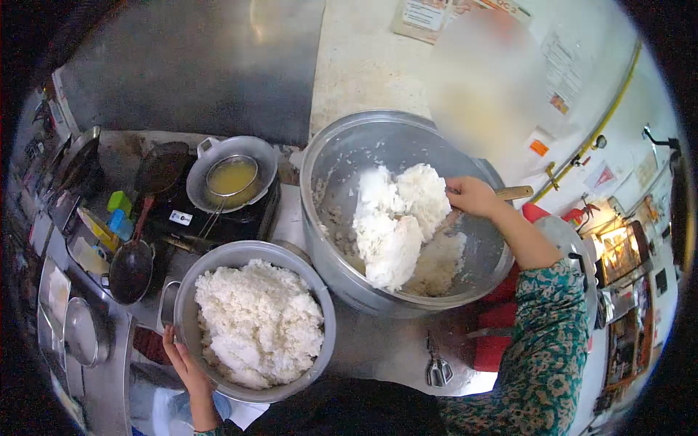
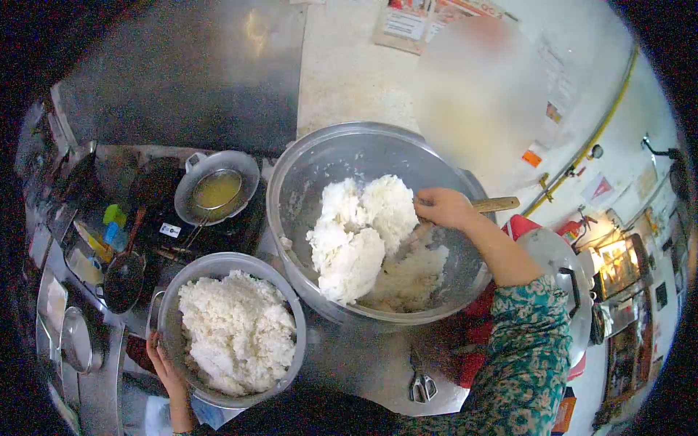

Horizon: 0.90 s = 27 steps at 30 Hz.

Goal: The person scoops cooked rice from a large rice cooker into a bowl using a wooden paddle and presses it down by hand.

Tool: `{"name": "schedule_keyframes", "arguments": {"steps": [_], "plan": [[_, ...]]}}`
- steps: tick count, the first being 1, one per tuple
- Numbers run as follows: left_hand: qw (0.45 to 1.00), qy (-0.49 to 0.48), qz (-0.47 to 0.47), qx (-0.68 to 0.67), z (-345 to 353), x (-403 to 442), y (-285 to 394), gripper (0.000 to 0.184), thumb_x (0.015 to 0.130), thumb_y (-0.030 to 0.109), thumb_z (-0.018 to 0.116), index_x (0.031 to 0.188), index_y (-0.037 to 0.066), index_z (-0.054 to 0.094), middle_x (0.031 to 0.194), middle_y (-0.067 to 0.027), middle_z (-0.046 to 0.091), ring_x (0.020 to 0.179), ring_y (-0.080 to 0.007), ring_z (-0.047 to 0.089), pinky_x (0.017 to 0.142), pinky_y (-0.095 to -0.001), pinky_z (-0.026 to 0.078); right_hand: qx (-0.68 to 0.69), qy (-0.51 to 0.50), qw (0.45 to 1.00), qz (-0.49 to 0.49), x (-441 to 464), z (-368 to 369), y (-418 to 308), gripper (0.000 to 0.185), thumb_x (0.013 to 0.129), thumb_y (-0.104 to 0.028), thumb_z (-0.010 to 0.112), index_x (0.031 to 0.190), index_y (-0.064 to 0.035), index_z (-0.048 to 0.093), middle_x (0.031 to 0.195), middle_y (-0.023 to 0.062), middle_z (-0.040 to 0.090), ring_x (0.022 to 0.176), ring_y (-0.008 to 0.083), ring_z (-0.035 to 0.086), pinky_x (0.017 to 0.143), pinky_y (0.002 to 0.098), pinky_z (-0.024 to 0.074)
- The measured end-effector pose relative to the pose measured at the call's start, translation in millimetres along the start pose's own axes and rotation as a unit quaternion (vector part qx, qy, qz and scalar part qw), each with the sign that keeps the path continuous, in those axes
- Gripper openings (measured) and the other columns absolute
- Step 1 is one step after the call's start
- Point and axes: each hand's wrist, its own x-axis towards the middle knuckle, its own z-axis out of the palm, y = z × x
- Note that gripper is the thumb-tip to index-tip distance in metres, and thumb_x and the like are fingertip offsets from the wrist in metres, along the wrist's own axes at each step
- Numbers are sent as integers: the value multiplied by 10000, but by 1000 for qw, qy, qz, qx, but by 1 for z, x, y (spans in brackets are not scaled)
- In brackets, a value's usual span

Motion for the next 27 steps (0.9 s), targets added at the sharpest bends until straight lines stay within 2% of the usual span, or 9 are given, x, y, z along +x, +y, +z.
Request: {"name": "schedule_keyframes", "arguments": {"steps": [6, 8, 11, 15, 19, 22, 25, 26, 27], "plan": [[999, 19, -14, 38, -2, -6, 9, 536, 1033, 339, 396, 1445, 0, 341, 1476, -178, 372, 1369, -301, 348, 1143, -424, 235, -51, 122, 991, -28, 3, -12, 45, 475, 890, -507, 521, 1131, -126, 670, 1045, 179, 684, 996, 371, 643, 884, 447, 496], [999, -31, -9, 7, -8, -3, -4, 551, 1017, 333, 417, 1440, -12, 344, 1480, -187, 369, 1366, -311, 353, 1143, -430, 238, -20, 107, 994, 9, -7, -25, 43, 426, 872, -442, 505, 1036, -90, 680, 997, 177, 685, 939, 347, 648, 825, 428, 503], [975, -99, 24, 196, -5, 11, -12, 533, 1072, 348, 270, 1528, 72, 251, 1590, -131, 220, 1454, -280, 245, 1159, -418, 305, -6, 130, 988, 79, -26, -30, 45, 544, 883, -587, 446, 1050, -127, 685, 1007, 166, 688, 976, 340, 645, 869, 435, 488], [998, -23, -54, -17, -1, -11, 22, 378, 1036, 291, 430, 1361, 98, 446, 1381, -148, 459, 1227, -331, 477, 990, -504, 417, 13, 117, 984, 134, -45, -24, 46, 660, 818, -681, 463, 1143, -158, 702, 1157, 129, 679, 1101, 337, 626, 928, 481, 482], [991, -60, -59, -105, 8, -20, 49, 383, 1044, 322, 427, 1326, 64, 451, 1352, -173, 457, 1135, -336, 512, 944, -468, 442, -12, 119, 982, 149, -84, -31, 28, 651, 829, -675, 456, 1123, -143, 691, 1139, 140, 674, 1071, 321, 631, 908, 447, 488], [998, -63, -8, -28, -17, 7, -24, 394, 1053, 330, 398, 1342, 65, 437, 1373, -176, 446, 1151, -344, 507, 957, -465, 435, -22, 118, 981, 152, -103, -37, 13, 629, 825, -653, 465, 1121, -148, 696, 1131, 140, 679, 1065, 322, 635, 904, 446, 491], [965, -47, 126, 223, -31, 27, -85, 397, 1054, 380, 377, 1387, 163, 391, 1396, -141, 439, 1168, -320, 502, 979, -507, 421, 5, 137, 984, 113, -123, -41, -17, 563, 834, -589, 484, 1074, -135, 713, 1070, 149, 696, 1037, 329, 645, 892, 440, 496], [902, -47, 238, 358, -28, 32, -83, 462, 1038, 349, 398, 1405, 70, 378, 1437, -175, 404, 1262, -327, 435, 1060, -474, 338, -2, 127, 989, 82, -112, -36, -12, 510, 850, -532, 496, 1027, -108, 717, 1029, 157, 701, 1010, 331, 651, 870, 438, 500], [935, -58, 160, 312, -16, 21, -45, 479, 1025, 308, 431, 1405, 21, 382, 1453, -199, 390, 1301, -341, 408, 1096, -463, 308, 22, 132, 991, 16, -123, -41, -25, 484, 854, -502, 506, 1012, -94, 712, 1005, 161, 703, 977, 335, 655, 850, 447, 499]]}}
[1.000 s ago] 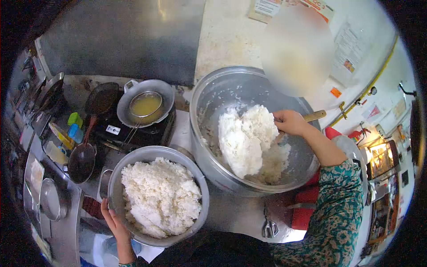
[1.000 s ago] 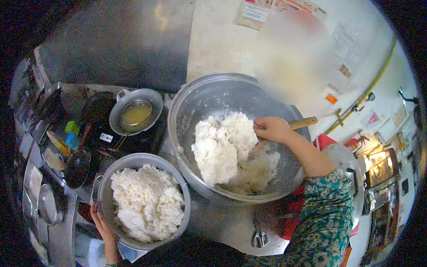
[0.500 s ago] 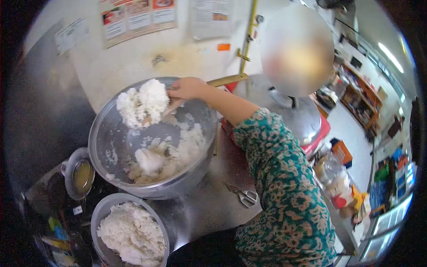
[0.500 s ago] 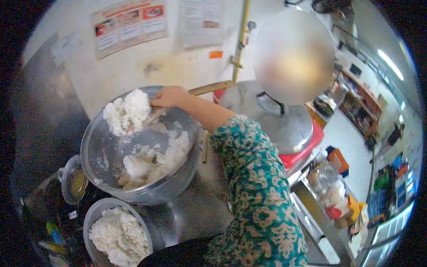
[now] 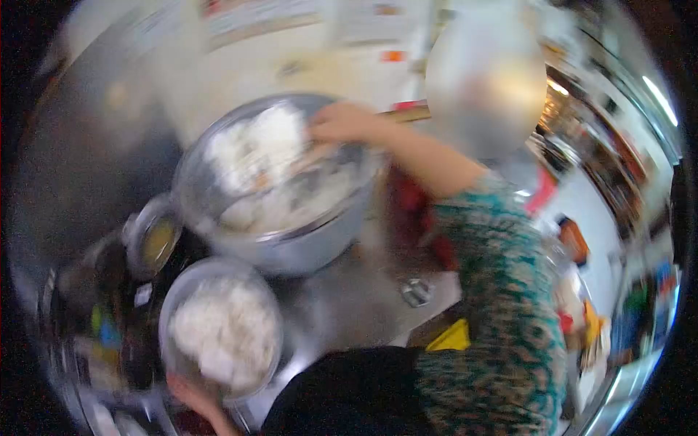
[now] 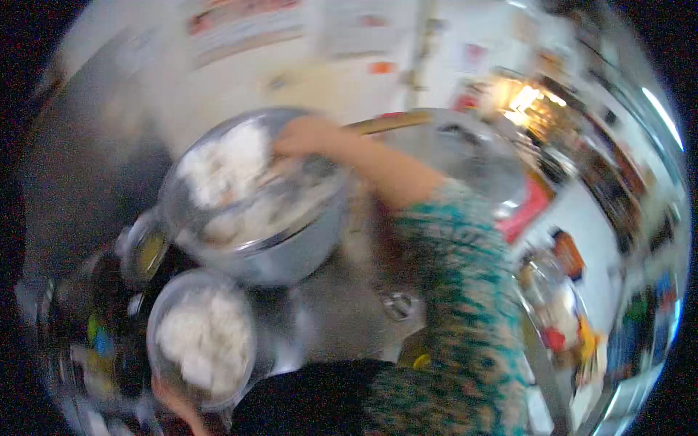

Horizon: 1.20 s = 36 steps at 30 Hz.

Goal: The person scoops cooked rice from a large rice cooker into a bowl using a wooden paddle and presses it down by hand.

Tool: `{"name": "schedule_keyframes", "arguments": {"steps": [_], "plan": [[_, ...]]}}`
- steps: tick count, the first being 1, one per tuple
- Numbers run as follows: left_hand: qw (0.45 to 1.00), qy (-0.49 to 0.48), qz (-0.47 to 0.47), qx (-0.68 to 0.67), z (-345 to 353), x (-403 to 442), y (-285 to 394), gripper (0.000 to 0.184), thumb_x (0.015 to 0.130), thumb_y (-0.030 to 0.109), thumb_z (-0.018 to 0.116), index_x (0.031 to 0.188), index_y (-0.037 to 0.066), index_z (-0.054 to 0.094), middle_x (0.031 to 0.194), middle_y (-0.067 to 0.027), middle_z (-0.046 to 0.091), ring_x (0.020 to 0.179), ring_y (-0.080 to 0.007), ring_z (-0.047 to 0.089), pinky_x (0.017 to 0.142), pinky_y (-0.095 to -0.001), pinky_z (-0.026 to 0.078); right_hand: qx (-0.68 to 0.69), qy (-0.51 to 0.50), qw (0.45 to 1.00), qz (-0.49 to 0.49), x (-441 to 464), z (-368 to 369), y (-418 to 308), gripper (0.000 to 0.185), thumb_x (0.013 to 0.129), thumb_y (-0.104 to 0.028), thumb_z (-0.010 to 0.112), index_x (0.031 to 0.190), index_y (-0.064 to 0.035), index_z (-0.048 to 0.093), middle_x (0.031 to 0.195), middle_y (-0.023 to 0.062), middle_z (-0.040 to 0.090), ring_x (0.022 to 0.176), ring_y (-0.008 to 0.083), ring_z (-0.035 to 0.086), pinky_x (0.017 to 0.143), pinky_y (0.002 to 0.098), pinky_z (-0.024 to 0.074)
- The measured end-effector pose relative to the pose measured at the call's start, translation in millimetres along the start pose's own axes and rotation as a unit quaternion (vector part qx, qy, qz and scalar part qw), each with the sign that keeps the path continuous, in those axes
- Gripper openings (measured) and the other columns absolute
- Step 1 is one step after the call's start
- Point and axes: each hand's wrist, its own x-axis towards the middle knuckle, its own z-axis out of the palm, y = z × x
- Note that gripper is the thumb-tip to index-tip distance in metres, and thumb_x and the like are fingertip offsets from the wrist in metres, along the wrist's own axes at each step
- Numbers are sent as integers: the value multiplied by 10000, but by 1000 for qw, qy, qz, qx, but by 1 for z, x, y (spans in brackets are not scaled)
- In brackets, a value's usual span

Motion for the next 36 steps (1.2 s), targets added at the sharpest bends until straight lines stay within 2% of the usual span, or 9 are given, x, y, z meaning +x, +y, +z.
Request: {"name": "schedule_keyframes", "arguments": {"steps": [3, 6, 12, 14, 18, 22, 27, 33, 36], "plan": [[988, 2, -115, -105, -24, 1, 88, 488, 986, 198, 529, 1388, -42, 391, 1420, -225, 416, 1311, -369, 403, 1118, -448, 288, 25, -27, 999, -3, -5, -3, -42, 468, 869, -449, 487, 954, -53, 721, 960, 192, 700, 921, 372, 657, 818, 473, 502], [987, 86, -36, -132, -19, -10, 90, 460, 935, 98, 564, 1348, -42, 420, 1356, -248, 446, 1267, -378, 432, 1095, -440, 308, 87, -24, 996, 4, -15, 10, -76, 461, 887, -454, 535, 891, -21, 693, 715, 126, 663, 687, 212, 630, 697, 380, 487], [985, 96, -14, -140, -31, -7, 108, 481, 885, 44, 582, 1331, -35, 422, 1334, -271, 452, 1256, -433, 433, 1076, -474, 328, 19, -85, 996, 23, -36, 32, -167, 478, 896, -498, 551, 897, -39, 685, 730, 159, 677, 724, 268, 673, 694, 394, 498], [984, 97, 1, -152, -25, -6, 109, 467, 894, 55, 562, 1334, -21, 423, 1341, -272, 446, 1254, -443, 431, 1072, -489, 327, -165, 58, 984, -11, -53, 53, -205, 482, 897, -516, 575, 990, -49, 653, 769, 200, 683, 796, 274, 698, 705, 422, 509], [983, 89, 10, -158, -33, -3, 107, 461, 908, 93, 554, 1340, -4, 426, 1355, -258, 439, 1262, -429, 422, 1072, -491, 318, -375, 68, 922, -64, -99, 152, -267, 306, 931, -365, 553, 1074, -95, 576, 804, 75, 664, 736, 242, 666, 635, 422, 471], [983, 78, 2, -168, -33, -4, 105, 470, 912, 106, 557, 1355, 14, 427, 1373, -243, 428, 1281, -414, 405, 1078, -487, 302, -388, 145, 901, -124, -148, 244, -286, 277, 883, -212, 564, 1129, -87, 539, 854, 71, 636, 754, 223, 643, 628, 411, 453], [987, 72, 25, -139, -35, -4, 108, 496, 915, 118, 549, 1383, 31, 411, 1390, -240, 415, 1293, -406, 385, 1087, -493, 272, -271, 21, 958, -88, -133, 186, -266, 281, 848, -173, 581, 1109, -76, 551, 820, 80, 606, 737, 227, 616, 591, 371, 497], [982, 68, 43, -169, -39, -1, 106, 486, 916, 124, 528, 1377, 16, 417, 1395, -263, 406, 1283, -431, 385, 1089, -509, 262, -359, 91, 906, -205, -187, 182, -281, 220, 860, -164, 567, 1069, -99, 553, 865, 88, 640, 744, 252, 649, 531, 351, 521], [982, 66, 67, -161, -40, 1, 107, 493, 899, 101, 490, 1376, 1, 415, 1391, -302, 395, 1288, -459, 374, 1091, -520, 269, -274, 44, 952, -134, -169, 140, -260, 187, 906, -240, 554, 1039, -109, 560, 804, 114, 654, 758, 296, 683, 554, 424, 537]]}}
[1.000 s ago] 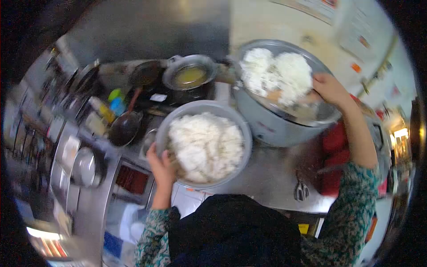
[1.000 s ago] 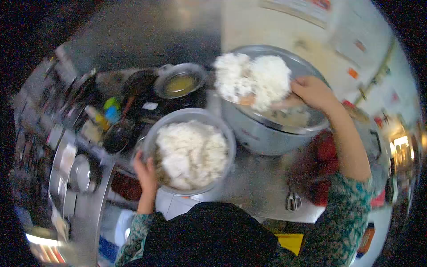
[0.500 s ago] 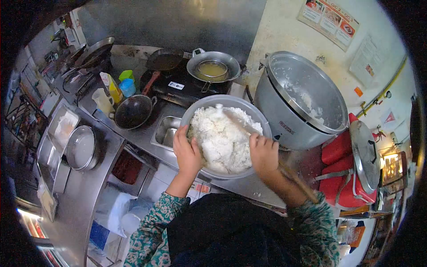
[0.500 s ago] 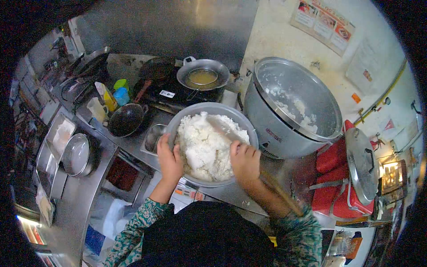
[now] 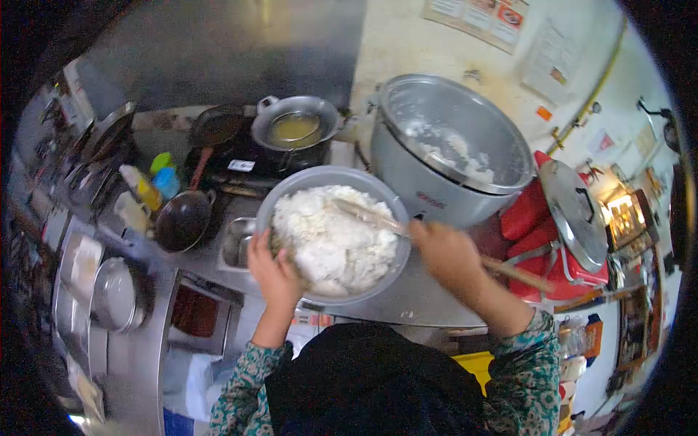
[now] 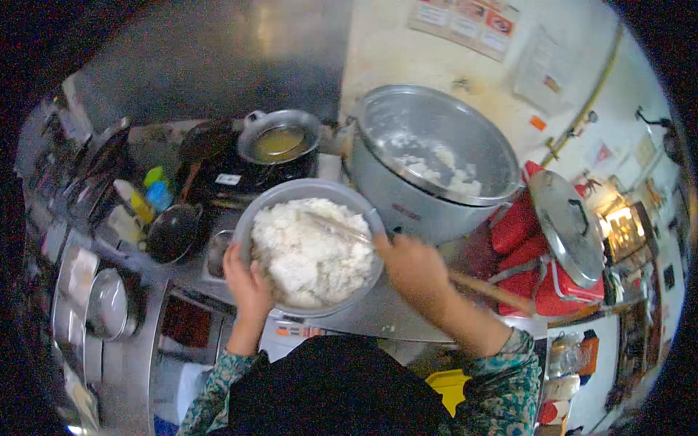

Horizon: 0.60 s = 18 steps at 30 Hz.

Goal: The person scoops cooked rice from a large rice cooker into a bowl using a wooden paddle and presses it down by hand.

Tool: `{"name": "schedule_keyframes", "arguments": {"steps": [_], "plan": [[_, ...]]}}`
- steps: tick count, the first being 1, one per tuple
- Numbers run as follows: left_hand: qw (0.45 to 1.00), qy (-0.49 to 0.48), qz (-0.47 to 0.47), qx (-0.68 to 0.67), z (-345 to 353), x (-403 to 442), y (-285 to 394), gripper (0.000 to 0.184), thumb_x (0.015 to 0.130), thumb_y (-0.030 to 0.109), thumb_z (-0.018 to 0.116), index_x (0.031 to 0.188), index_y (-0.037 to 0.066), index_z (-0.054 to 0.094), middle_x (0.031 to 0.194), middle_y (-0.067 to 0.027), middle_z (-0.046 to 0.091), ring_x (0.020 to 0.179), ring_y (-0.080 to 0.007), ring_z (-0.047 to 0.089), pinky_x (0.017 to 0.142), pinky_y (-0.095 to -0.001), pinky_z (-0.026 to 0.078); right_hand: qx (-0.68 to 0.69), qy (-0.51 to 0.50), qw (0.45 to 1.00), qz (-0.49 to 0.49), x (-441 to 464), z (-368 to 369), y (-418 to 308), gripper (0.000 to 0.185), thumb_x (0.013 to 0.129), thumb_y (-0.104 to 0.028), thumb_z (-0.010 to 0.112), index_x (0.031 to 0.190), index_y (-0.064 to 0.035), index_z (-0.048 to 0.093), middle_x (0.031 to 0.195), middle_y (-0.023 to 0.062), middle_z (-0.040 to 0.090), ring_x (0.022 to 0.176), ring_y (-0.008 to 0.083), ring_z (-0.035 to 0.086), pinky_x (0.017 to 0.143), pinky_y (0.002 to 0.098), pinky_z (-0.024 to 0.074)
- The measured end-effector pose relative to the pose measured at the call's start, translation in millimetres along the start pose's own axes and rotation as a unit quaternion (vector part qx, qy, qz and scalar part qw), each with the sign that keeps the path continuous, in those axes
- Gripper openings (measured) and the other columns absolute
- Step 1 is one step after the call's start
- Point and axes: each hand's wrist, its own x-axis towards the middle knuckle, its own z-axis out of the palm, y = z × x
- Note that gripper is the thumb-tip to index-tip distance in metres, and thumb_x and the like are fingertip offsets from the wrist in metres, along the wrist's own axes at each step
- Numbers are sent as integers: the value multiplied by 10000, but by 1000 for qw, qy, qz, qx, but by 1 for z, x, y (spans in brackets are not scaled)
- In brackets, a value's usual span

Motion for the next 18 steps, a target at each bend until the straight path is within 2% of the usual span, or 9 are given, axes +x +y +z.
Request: {"name": "schedule_keyframes", "arguments": {"steps": [1, 2, 5, 8, 9, 11, 12, 14, 18], "plan": [[1000, -3, -3, 12, 0, 0, 3, 501, 889, 87, 484, 1377, 0, 415, 1396, -304, 389, 1292, -461, 372, 1094, -519, 269, 63, -60, 995, 48, 9, -19, 24, 203, 917, -273, 555, 1037, -109, 563, 771, 126, 653, 757, 308, 690, 563, 454, 539], [1000, -9, -6, 20, -1, 1, 4, 512, 875, 73, 488, 1377, -1, 417, 1400, -302, 387, 1294, -461, 373, 1096, -518, 270, 80, -58, 990, 105, 14, -45, 46, 222, 931, -319, 556, 1033, -122, 565, 794, 158, 670, 782, 343, 692, 621, 499, 534], [1000, -20, -13, 20, -3, 2, 6, 565, 819, 9, 483, 1378, -22, 410, 1403, -294, 385, 1314, -466, 356, 1108, -510, 265, 110, 101, 982, 118, 15, -97, 131, 313, 900, -260, 616, 1193, -158, 577, 890, 170, 684, 855, 386, 665, 738, 483, 518], [999, -16, -34, 12, 2, 0, 1, 567, 821, 5, 464, 1381, -38, 391, 1409, -291, 375, 1328, -457, 349, 1122, -508, 253, 78, 179, 967, 164, 47, -125, 209, 290, 901, -229, 621, 1171, -122, 620, 933, 166, 690, 916, 378, 663, 769, 464, 516], [999, -11, -32, 3, 3, -2, 0, 567, 823, 5, 460, 1383, -38, 387, 1415, -290, 368, 1336, -448, 345, 1126, -506, 252, 17, 204, 969, 139, 61, -120, 234, 289, 906, -284, 612, 1153, -135, 634, 927, 136, 701, 896, 349, 674, 794, 458, 492], [998, -23, -49, 29, 7, -4, -8, 552, 860, 13, 437, 1403, -42, 349, 1442, -265, 344, 1368, -407, 318, 1145, -487, 228, -161, 189, 960, 128, 87, -104, 259, 277, 907, -350, 593, 1094, -153, 650, 869, 99, 709, 853, 303, 681, 846, 441, 448], [997, -12, -79, 5, 8, -4, -3, 544, 875, 13, 431, 1408, -46, 340, 1449, -250, 346, 1373, -392, 316, 1149, -475, 221, -165, 187, 960, 129, 100, -89, 272, 277, 907, -350, 593, 1094, -153, 650, 869, 99, 709, 853, 303, 681, 846, 441, 448], [994, 4, -109, -7, 12, -7, -5, 527, 912, 20, 426, 1423, -46, 320, 1461, -223, 347, 1381, -360, 311, 1153, -451, 215, -263, -13, 955, 135, 129, -46, 303, 218, 895, -355, 582, 991, -184, 677, 785, 58, 700, 811, 250, 678, 873, 424, 412], [978, 28, -188, -82, 21, -12, -13, 491, 1003, 119, 423, 1457, -16, 293, 1502, -188, 316, 1389, -318, 307, 1151, -432, 215, -306, -76, 948, 51, 165, 79, 385, 146, 867, -301, 593, 903, -200, 691, 730, 47, 687, 800, 234, 677, 888, 415, 403]]}}
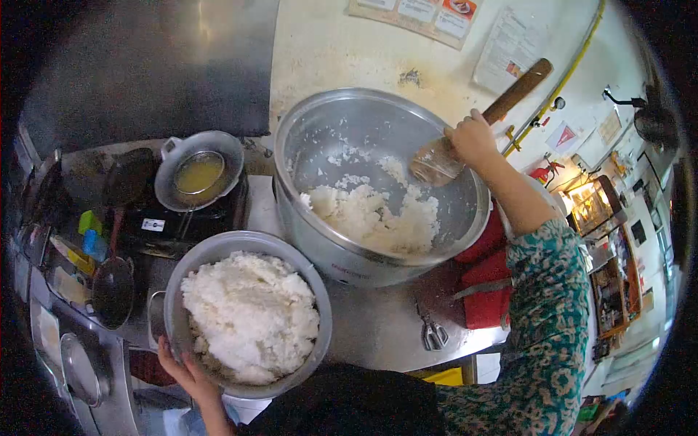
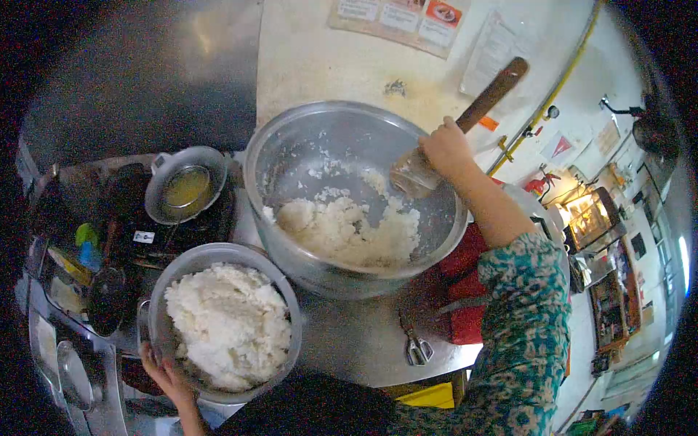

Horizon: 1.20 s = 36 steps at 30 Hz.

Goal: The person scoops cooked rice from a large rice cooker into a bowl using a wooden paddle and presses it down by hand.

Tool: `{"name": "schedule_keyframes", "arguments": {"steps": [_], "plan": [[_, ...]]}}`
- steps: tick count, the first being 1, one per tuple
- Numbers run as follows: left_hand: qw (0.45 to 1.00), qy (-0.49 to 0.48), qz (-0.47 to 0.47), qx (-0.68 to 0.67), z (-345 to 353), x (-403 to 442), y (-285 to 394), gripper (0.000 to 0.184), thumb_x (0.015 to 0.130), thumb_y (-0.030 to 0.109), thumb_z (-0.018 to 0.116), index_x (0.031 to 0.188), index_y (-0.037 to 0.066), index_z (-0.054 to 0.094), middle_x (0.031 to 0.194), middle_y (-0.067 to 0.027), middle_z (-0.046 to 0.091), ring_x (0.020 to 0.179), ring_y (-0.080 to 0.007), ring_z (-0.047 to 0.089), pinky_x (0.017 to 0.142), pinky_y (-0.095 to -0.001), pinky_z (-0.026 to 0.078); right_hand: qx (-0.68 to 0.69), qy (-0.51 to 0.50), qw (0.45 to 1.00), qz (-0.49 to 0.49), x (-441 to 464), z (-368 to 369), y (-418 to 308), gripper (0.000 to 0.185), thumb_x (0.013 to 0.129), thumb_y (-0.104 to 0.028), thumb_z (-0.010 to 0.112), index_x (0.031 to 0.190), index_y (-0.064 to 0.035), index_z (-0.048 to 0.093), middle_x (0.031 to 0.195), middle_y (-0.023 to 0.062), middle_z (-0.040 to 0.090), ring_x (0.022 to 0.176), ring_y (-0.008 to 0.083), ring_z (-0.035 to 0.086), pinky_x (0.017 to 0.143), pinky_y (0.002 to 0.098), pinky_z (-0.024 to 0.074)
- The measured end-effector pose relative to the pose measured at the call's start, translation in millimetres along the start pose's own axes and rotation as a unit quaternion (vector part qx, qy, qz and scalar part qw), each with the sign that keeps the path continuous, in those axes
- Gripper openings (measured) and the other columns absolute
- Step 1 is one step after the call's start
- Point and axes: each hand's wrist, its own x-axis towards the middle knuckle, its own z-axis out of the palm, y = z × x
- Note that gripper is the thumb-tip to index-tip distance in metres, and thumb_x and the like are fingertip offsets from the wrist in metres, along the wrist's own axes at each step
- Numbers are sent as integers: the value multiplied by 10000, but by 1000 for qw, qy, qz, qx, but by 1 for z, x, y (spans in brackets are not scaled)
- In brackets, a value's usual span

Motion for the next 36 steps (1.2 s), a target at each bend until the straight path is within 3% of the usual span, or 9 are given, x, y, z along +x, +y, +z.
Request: {"name": "schedule_keyframes", "arguments": {"steps": [5, 6, 10, 14, 21, 23, 26, 31, 36], "plan": [[999, 2, -30, -12, -6, -1, -20, 533, 1026, 270, 425, 1471, 9, 290, 1506, -160, 325, 1388, -314, 319, 1143, -439, 248, 26, -106, 975, -195, 33, 52, -10, 118, 846, -246, 586, 878, -224, 697, 735, 36, 695, 772, 223, 678, 877, 420, 399], [1000, 1, -29, -11, -5, 0, -22, 535, 1024, 265, 422, 1473, 7, 286, 1510, -160, 322, 1390, -314, 319, 1146, -441, 247, 48, -134, 970, -199, 42, 65, -5, 386, 718, -512, 742, 954, -212, 685, 734, 52, 684, 763, 238, 667, 855, 420, 376], [999, 1, -32, -8, -5, 2, -29, 535, 1018, 245, 413, 1473, -1, 276, 1526, -157, 312, 1403, -311, 312, 1161, -450, 238, 103, -208, 938, -256, 44, 78, -5, 547, 670, -656, 719, 967, -199, 672, 744, 79, 680, 798, 287, 664, 824, 459, 366], [997, 18, -75, 5, 2, 0, -10, 550, 1012, 252, 417, 1474, -8, 270, 1533, -158, 305, 1415, -304, 296, 1163, -456, 241, 195, -213, 916, -278, 8, 92, -30, 512, 709, -618, 714, 992, -195, 652, 773, 93, 679, 812, 304, 660, 813, 465, 370], [995, 2, -91, 43, 0, 4, -6, 531, 1007, 246, 414, 1462, -4, 301, 1525, -150, 322, 1401, -303, 317, 1157, -446, 245, 268, -340, 875, -219, -18, 49, -93, 468, 775, -518, 670, 1104, -186, 639, 842, 146, 707, 869, 388, 678, 844, 571, 425], [995, -6, -87, 57, 1, 4, -6, 503, 1008, 219, 413, 1457, 8, 330, 1523, -139, 336, 1393, -296, 334, 1157, -440, 242, 322, -308, 879, -172, -28, 30, -102, 476, 770, -506, 671, 1108, -173, 637, 842, 156, 705, 857, 386, 679, 810, 564, 454], [988, 26, -111, -106, 9, 4, -5, 520, 1003, 221, 428, 1467, 16, 314, 1524, -142, 334, 1385, -310, 346, 1152, -449, 254, 368, -260, 881, -142, -39, 29, -95, 504, 752, -523, 681, 1091, -152, 651, 858, 159, 702, 847, 368, 681, 767, 494, 505], [996, -1, -82, -45, 2, 4, -6, 529, 1009, 214, 412, 1467, -11, 274, 1514, -171, 317, 1399, -294, 318, 1153, -433, 245, 428, -225, 868, -112, -53, 21, -72, 509, 746, -510, 690, 1072, -120, 662, 870, 161, 701, 841, 373, 677, 733, 445, 524], [997, -2, -60, -52, 0, 2, -10, 517, 1013, 197, 430, 1466, -5, 286, 1524, -166, 311, 1385, -289, 335, 1146, -414, 254, 567, -225, 791, -54, -67, 22, -53, 417, 787, -368, 707, 1098, -94, 665, 979, 144, 713, 908, 276, 694, 814, 389, 514]]}}
